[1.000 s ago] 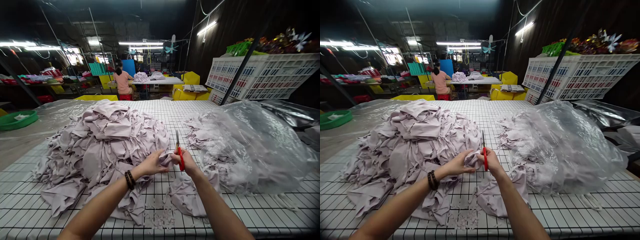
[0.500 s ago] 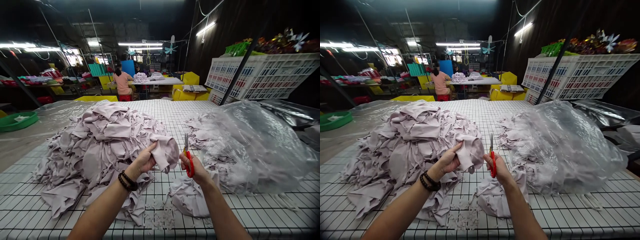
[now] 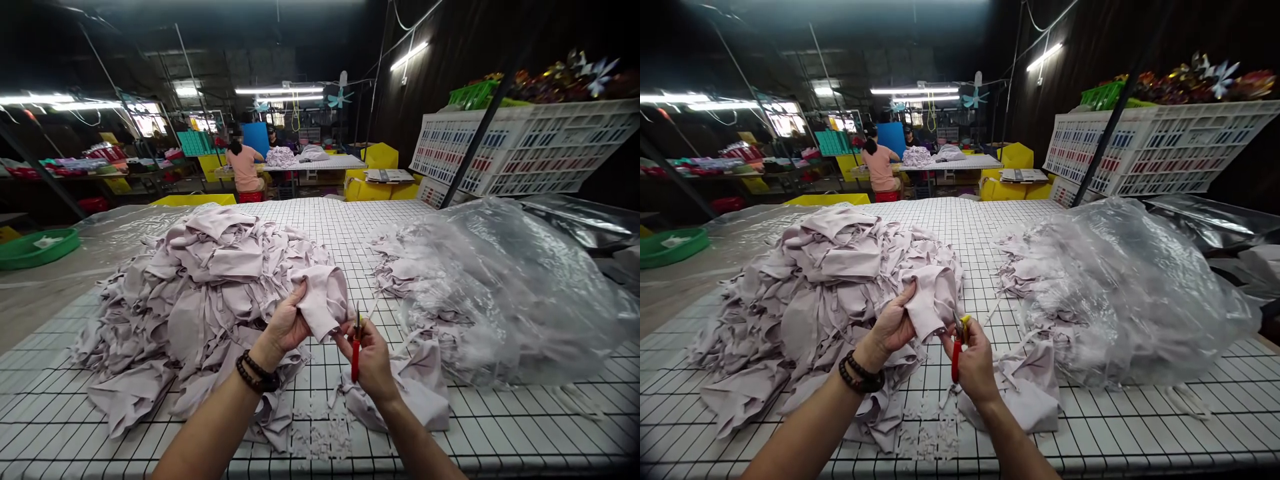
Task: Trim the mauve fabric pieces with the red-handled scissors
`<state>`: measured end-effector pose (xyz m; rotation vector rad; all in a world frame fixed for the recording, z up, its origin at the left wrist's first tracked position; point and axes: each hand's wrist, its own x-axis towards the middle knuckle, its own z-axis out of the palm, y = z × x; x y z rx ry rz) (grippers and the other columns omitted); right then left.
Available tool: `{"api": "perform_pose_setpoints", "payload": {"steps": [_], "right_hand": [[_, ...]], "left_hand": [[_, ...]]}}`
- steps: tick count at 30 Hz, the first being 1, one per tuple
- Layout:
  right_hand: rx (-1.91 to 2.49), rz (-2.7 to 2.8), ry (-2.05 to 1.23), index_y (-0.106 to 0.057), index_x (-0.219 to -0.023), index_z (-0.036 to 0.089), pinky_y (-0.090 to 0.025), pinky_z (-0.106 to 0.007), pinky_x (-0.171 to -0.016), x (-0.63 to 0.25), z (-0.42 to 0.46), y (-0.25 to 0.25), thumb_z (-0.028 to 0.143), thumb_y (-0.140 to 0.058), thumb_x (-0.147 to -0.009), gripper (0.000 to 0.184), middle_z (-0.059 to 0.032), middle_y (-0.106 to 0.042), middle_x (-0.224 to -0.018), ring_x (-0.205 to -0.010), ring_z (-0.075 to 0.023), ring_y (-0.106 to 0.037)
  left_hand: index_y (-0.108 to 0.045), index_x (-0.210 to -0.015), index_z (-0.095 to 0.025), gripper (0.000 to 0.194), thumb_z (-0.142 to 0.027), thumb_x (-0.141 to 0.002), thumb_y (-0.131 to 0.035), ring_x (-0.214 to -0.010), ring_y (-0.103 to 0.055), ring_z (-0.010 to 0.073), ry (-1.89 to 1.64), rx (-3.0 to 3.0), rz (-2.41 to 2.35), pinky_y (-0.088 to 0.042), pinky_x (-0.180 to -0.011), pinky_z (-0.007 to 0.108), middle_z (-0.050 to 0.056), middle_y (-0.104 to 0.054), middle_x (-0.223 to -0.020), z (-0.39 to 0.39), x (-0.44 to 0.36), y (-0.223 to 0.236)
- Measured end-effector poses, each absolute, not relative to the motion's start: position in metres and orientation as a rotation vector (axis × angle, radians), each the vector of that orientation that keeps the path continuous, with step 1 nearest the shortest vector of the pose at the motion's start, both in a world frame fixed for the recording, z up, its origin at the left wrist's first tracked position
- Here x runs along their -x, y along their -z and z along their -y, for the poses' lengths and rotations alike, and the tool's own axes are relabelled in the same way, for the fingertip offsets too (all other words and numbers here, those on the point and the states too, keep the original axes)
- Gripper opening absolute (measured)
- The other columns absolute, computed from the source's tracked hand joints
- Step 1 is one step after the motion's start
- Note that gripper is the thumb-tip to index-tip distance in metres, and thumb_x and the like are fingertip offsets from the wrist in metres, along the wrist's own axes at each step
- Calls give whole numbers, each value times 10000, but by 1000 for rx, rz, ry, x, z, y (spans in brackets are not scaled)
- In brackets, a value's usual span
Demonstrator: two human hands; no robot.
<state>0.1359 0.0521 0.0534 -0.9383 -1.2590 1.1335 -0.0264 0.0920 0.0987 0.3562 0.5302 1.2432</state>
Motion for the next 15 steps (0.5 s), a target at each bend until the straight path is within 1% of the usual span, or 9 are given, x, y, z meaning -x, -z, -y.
{"api": "perform_pose_setpoints", "payload": {"steps": [3,6,9,11,13,15], "right_hand": [[964,1198,-870,-492,-841,224,-474,-294,-747,-136,-49,-55,341,-673,-784,223,-17,-575,-845,-788,-163,-563],[932,1186,-718,-487,-870,230,-480,-300,-742,-139,-46,-56,334,-649,-800,204,-23,-568,-857,-789,-169,-567],[957,1240,-751,-501,-883,229,-480,-292,-730,-140,-44,-57,356,-648,-801,211,-18,-568,-839,-763,-165,-560],[1035,1305,-815,-521,-901,223,-478,-293,-737,-142,-43,-57,389,-648,-800,232,-16,-572,-822,-741,-160,-550],[1134,1369,-881,-545,-906,215,-477,-291,-740,-149,-43,-55,425,-645,-795,257,-24,-590,-822,-741,-164,-554],[1239,1418,-935,-566,-902,209,-481,-287,-709,-162,-44,-50,447,-634,-787,274,-34,-616,-815,-742,-177,-574]], "left_hand": [[-594,-1171,-103,352,-335,-937,-473,-1083,-627,236,-1251,-374,-525,-468,-1005,367,114,-708,-1069,-89,33,-97],[-582,-1200,-103,374,-342,-946,-447,-1081,-629,237,-1252,-394,-549,-477,-998,373,125,-704,-1076,-85,36,-96],[-598,-1166,-96,351,-322,-949,-438,-1047,-645,227,-1261,-412,-620,-499,-972,356,123,-713,-1036,-83,35,-98],[-618,-1115,-99,310,-304,-937,-468,-992,-664,218,-1301,-459,-749,-526,-931,340,113,-721,-990,-87,39,-108],[-629,-1073,-114,261,-288,-912,-520,-926,-674,210,-1391,-567,-950,-549,-882,335,97,-723,-961,-95,51,-130],[-623,-1070,-125,255,-291,-887,-563,-887,-665,203,-1526,-757,-1193,-554,-858,348,83,-715,-975,-108,74,-164]]}}
